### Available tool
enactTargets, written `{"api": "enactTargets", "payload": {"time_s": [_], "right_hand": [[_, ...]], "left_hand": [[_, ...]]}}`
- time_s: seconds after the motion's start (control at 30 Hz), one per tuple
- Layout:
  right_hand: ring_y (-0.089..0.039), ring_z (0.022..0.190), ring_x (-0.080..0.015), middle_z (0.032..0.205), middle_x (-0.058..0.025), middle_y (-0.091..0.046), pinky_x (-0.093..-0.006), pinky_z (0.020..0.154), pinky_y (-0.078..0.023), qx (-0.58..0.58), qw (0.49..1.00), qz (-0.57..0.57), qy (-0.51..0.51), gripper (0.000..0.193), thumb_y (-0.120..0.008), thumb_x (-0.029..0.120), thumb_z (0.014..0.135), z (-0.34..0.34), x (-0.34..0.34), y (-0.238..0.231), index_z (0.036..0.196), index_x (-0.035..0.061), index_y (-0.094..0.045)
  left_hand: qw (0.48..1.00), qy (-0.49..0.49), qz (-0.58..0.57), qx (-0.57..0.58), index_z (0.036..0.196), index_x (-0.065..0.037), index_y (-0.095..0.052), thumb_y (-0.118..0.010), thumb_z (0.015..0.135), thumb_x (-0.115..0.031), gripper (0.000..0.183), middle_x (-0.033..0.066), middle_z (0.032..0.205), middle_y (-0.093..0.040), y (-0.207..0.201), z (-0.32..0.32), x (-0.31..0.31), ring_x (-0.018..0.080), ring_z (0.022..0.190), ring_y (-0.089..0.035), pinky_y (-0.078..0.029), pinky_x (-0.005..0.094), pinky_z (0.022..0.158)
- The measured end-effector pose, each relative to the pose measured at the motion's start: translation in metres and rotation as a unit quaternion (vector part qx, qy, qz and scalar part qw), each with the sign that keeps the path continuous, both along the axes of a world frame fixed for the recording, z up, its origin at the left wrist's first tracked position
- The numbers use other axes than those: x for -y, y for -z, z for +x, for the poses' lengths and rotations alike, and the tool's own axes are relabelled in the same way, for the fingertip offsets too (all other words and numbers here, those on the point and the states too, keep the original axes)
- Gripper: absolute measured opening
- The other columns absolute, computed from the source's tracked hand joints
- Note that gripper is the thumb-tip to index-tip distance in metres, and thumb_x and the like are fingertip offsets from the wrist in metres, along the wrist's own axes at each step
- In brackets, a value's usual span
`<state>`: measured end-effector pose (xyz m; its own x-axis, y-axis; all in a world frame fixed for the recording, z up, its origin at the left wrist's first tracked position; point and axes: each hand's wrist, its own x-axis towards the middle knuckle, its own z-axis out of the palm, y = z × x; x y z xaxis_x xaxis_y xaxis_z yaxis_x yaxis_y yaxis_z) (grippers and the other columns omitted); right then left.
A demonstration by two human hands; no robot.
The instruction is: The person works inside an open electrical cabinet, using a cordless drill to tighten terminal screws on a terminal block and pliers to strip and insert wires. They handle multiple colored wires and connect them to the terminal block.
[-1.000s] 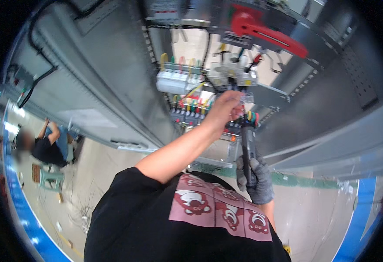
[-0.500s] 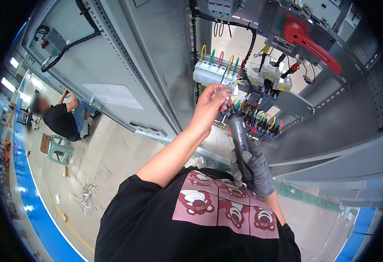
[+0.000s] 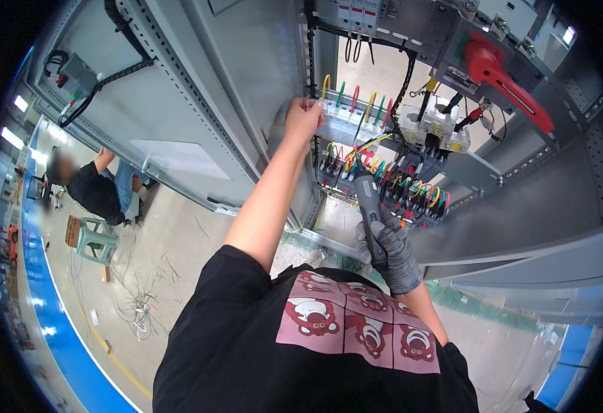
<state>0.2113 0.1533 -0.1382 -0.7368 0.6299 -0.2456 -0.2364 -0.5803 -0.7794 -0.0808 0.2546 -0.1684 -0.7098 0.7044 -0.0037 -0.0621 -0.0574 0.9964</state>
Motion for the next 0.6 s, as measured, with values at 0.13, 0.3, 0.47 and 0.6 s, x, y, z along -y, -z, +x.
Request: {"api": "enactTargets", "payload": {"time_s": [0.13,0.3,0.47,0.6], "right_hand": [[-0.058,0.056,-0.0141,0.085,-0.0066,-0.059,-0.0270,0.041,-0.047,-0.009,1.000,-0.013,-0.001,0.048,-0.057,0.025,0.093,0.010,0.007,-0.009,0.133,0.0078,-0.038],[-0.057,0.055,-0.0143,0.086,-0.0075,-0.058,-0.0268,0.041,-0.046,-0.016,0.999,-0.030,0.028,0.048,-0.058,0.026,0.093,0.016,0.007,-0.004,0.132,0.0069,-0.038],[-0.057,0.055,-0.0146,0.087,-0.0083,-0.059,-0.0263,0.041,-0.045,-0.011,0.998,-0.032,0.044,0.049,-0.058,0.026,0.091,0.017,0.007,-0.008,0.132,0.0069,-0.039],[-0.057,0.054,-0.0148,0.087,-0.0086,-0.058,-0.0264,0.041,-0.045,-0.009,0.999,-0.023,0.031,0.049,-0.058,0.027,0.091,0.021,0.005,-0.001,0.132,0.0070,-0.038]], "left_hand": [[0.982,-0.068,-0.043,-0.168,0.096,0.000,-0.058,-0.071,0.079,-0.022,0.031,0.0120,0.082,-0.064,0.036,-0.033,-0.034,0.0232,0.071,-0.062,-0.050,0.0364,0.067],[0.967,-0.053,-0.090,-0.230,0.098,0.002,-0.058,-0.072,0.077,-0.025,0.037,0.0175,0.089,-0.065,0.034,-0.038,-0.043,0.0315,0.081,-0.063,-0.049,0.0401,0.074],[0.950,-0.091,-0.084,-0.287,0.104,0.004,-0.059,-0.071,0.079,-0.025,0.040,0.0219,0.101,-0.063,0.033,-0.033,-0.038,0.0341,0.093,-0.061,-0.048,0.0414,0.082],[0.970,-0.062,-0.046,-0.230,0.114,0.004,-0.056,-0.068,0.080,-0.022,0.044,0.0230,0.107,-0.062,0.062,-0.049,-0.038,0.0345,0.098,-0.061,-0.048,0.0409,0.086]]}}
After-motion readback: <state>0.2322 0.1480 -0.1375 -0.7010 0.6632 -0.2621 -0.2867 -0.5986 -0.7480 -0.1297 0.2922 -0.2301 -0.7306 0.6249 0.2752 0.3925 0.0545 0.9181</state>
